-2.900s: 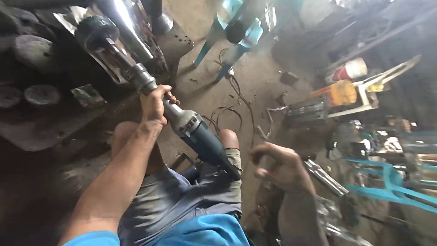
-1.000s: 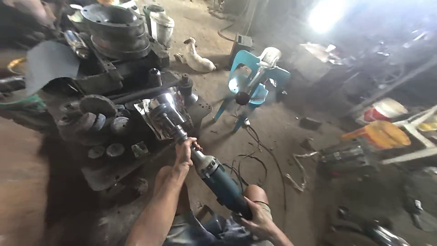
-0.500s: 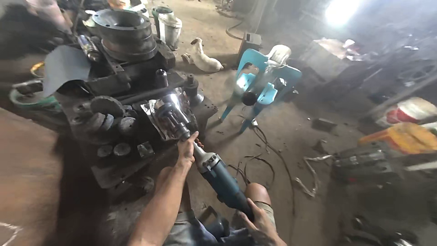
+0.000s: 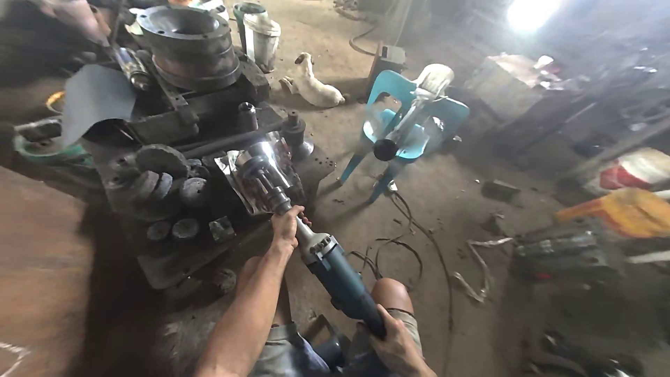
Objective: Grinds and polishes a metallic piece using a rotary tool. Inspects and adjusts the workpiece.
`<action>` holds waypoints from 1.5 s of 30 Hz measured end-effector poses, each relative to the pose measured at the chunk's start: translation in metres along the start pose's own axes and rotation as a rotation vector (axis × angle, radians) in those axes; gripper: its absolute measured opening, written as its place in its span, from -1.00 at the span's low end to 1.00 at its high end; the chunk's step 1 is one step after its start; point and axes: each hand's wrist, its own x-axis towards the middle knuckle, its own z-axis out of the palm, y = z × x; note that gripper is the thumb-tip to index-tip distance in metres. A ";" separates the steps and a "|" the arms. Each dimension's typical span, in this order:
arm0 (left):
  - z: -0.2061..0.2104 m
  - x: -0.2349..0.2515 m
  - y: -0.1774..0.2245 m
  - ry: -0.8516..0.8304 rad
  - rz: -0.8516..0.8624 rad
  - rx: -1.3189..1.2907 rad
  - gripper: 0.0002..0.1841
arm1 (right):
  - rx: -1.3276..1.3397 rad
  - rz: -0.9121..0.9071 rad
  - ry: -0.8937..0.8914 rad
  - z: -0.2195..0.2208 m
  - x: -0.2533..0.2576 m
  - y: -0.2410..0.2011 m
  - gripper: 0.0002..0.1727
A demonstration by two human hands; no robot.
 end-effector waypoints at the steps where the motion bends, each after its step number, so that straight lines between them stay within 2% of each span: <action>1: 0.000 0.000 0.000 0.001 -0.001 0.002 -0.85 | 0.003 0.001 -0.003 0.000 0.000 0.000 -0.44; 7: -0.001 -0.002 0.001 -0.022 0.011 0.003 -0.89 | 0.004 -0.008 0.014 -0.005 -0.001 -0.003 -0.44; 14: -0.005 -0.007 0.001 -0.212 0.177 0.074 -0.81 | 0.024 -0.008 -0.004 -0.016 -0.001 -0.003 -0.41; 20: -0.004 0.001 -0.007 -0.125 0.088 0.015 -0.94 | -0.020 0.024 0.042 -0.001 0.001 0.001 -0.47; 36: -0.003 0.006 -0.009 -0.051 0.070 0.027 -0.95 | 0.003 0.062 -0.036 -0.001 0.010 0.001 -0.50; 45: 0.023 0.009 -0.010 -0.027 0.039 0.072 -0.90 | 0.113 0.078 -0.023 -0.005 0.017 0.012 -0.55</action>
